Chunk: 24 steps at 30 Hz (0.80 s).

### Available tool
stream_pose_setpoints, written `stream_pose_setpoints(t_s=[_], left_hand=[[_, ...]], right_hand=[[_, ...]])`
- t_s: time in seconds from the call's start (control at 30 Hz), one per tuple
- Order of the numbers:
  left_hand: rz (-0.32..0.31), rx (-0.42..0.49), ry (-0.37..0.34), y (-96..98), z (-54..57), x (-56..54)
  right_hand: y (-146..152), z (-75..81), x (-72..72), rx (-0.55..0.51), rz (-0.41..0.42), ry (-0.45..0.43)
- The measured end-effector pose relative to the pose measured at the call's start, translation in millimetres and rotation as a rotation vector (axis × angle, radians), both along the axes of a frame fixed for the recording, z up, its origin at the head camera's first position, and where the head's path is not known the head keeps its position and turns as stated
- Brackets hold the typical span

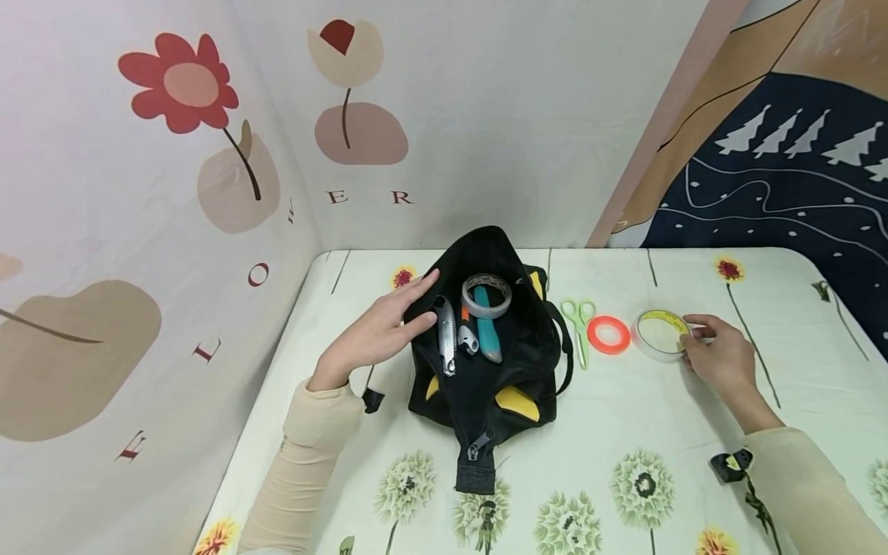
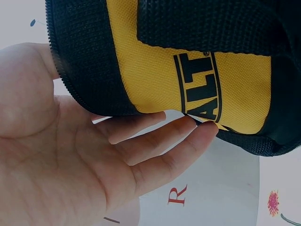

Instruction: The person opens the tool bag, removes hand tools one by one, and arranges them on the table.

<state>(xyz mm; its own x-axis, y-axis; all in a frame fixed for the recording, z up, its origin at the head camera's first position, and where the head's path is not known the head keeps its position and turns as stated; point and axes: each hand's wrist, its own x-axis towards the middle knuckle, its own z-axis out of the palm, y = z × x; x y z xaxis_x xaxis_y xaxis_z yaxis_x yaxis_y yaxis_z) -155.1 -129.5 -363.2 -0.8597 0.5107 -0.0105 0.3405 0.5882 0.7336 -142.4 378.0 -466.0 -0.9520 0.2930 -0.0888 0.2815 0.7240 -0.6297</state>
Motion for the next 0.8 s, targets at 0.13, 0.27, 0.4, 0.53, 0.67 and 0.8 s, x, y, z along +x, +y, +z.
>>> stream_pose_setpoints(t_s=[0.13,0.27,0.4,0.53,0.67,0.8], left_hand=[[-0.001,-0.002,0.0,0.3,0.0,0.0],[-0.002,-0.001,-0.001,0.5,0.3,0.0],[-0.006,0.001,0.0,1.1,-0.2,-1.0],[-0.009,0.003,0.005,1.5,-0.6,-1.7],[-0.007,0.003,0.003,1.0,-0.5,-1.4],[-0.007,0.003,0.002,0.1,-0.5,-1.1]], right_hand=[[-0.6,0.6,0.6,-0.003,-0.006,-0.006],[0.0,0.5,0.8,-0.009,-0.012,-0.009],[1.5,0.7,2.4,0.037,-0.016,0.006],[-1.7,3.2,3.7,0.101,-0.005,0.084],[-19.1,10.2,3.3,0.098,-0.023,0.242],[-51.5,24.9,5.7,0.042,-0.043,0.421]])
